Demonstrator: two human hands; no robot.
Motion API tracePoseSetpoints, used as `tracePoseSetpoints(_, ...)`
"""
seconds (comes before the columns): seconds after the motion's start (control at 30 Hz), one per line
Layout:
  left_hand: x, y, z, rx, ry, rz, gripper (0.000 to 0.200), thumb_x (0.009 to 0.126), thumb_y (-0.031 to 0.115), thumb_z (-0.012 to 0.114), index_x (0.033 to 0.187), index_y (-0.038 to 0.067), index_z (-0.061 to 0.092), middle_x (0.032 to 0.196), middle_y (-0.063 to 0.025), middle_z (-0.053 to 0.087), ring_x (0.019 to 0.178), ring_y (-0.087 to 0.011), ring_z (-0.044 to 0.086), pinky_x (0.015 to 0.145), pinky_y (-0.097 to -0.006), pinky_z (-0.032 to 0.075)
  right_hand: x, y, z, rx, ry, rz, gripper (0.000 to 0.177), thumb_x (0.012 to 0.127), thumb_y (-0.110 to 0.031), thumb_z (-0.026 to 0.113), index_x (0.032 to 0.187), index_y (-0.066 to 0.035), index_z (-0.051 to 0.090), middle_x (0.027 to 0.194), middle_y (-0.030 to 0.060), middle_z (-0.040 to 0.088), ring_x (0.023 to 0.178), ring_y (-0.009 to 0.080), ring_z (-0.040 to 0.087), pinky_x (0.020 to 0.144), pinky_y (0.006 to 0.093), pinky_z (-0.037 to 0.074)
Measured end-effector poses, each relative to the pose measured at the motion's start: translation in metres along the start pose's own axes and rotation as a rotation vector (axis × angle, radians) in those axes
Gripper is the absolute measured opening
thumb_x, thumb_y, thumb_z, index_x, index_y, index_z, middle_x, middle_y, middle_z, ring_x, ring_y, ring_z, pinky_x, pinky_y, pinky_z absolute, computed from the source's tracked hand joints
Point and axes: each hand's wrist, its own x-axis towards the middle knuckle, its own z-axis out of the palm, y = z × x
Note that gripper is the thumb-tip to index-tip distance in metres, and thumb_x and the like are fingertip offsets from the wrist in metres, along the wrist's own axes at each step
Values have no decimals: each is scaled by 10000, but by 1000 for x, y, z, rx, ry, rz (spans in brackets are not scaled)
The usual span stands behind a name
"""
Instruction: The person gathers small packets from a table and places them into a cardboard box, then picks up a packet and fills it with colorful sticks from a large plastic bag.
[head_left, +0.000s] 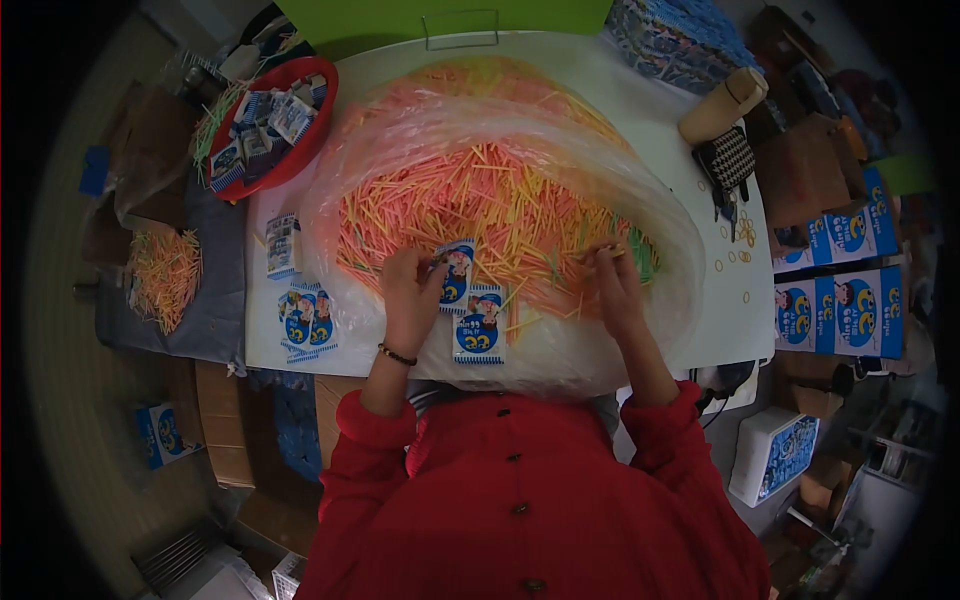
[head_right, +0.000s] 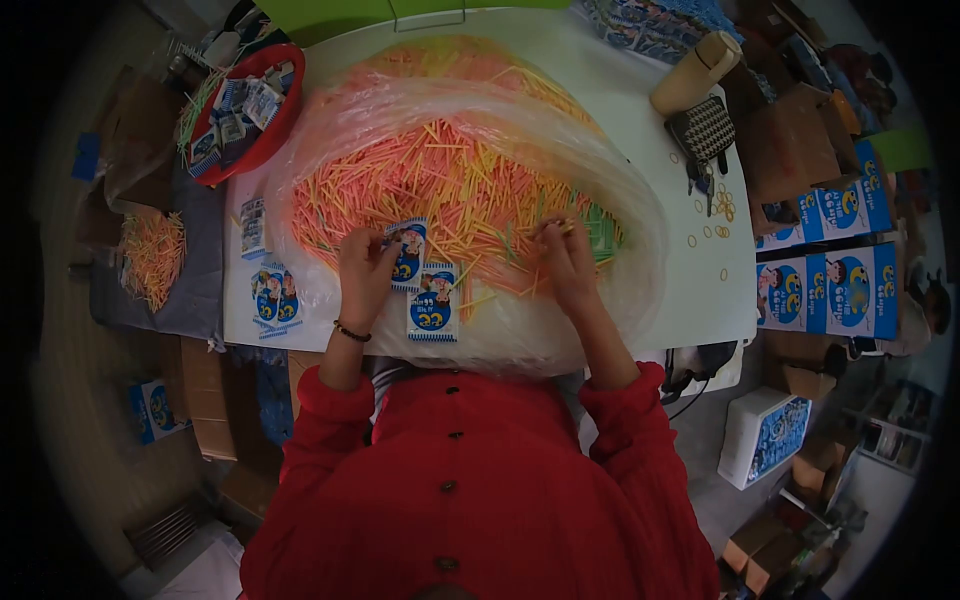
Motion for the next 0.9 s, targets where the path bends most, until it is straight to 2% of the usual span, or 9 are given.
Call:
tracePoseSetpoints(0.13,-3,0,-1,-423,100,-219,177,867,84,678,940,27,528,867,-68,596,787,-151,577,675,-303,471,16,-22,-28,-267,60,162,139,997,-163,466,986,-26,482,772,68,560,698,183,563,638,323,449)
tracePoseSetpoints(0.2,1,10,-5,-898,129,-340,130,942,71,590,1033,24,510,955,-59,641,862,-88,615,716,-237,514,17,-26,-21,-710,-54,71,195,961,-190,526,970,-3,472,756,155,585,688,326,599,637,405,465)
tracePoseSetpoints(0.33,2,27,-8,-970,41,-388,159,957,58,559,1095,15,494,987,-76,656,881,-95,641,751,-228,529,5,-35,9,-1070,-248,104,226,894,-186,596,935,5,484,789,222,590,745,420,591,681,464,462)
tracePoseSetpoints(0.43,-2,37,-9,-991,-28,-398,174,958,60,555,1114,6,499,1003,-88,663,884,-107,645,755,-239,535,4,-35,19,-1074,-339,207,228,842,-171,648,864,1,500,917,228,599,824,409,595,703,457,464)
tracePoseSetpoints(0.53,-5,39,-14,-1030,-20,-456,177,961,58,544,1127,6,509,1018,-82,664,887,-113,650,762,-252,540,12,-21,1,-989,-304,-90,167,817,-131,633,876,-9,535,939,224,576,828,385,587,714,430,476)
tracePoseSetpoints(0.6,-7,36,-17,-1136,-19,-469,206,972,89,527,1169,31,544,1033,-66,673,905,-132,662,794,-271,541,22,-18,-7,-789,-217,-403,140,864,-106,610,938,-10,539,948,136,554,799,270,574,720,363,474)
tracePoseSetpoints(0.63,-8,37,-17,-1138,-16,-468,206,972,89,527,1169,31,544,1033,-66,673,905,-132,662,794,-271,541,22,-16,-6,-790,-219,-405,140,864,-106,610,938,-10,539,948,136,554,799,270,574,720,363,474)
tracePoseSetpoints(0.7,-8,40,-18,-1229,-87,-491,213,977,95,520,1175,28,561,1053,-67,673,926,-144,664,809,-278,542,19,-9,-2,-163,-60,1,137,918,-70,560,1041,-14,537,922,58,526,781,158,526,725,292,453)
tracePoseSetpoints(0.9,-17,36,-1,-1213,-79,-516,198,980,97,517,1161,33,569,1055,-58,669,948,-131,649,831,-277,525,9,10,-3,-277,-175,4,204,962,-26,481,1160,-70,496,986,6,556,827,92,522,761,231,441)
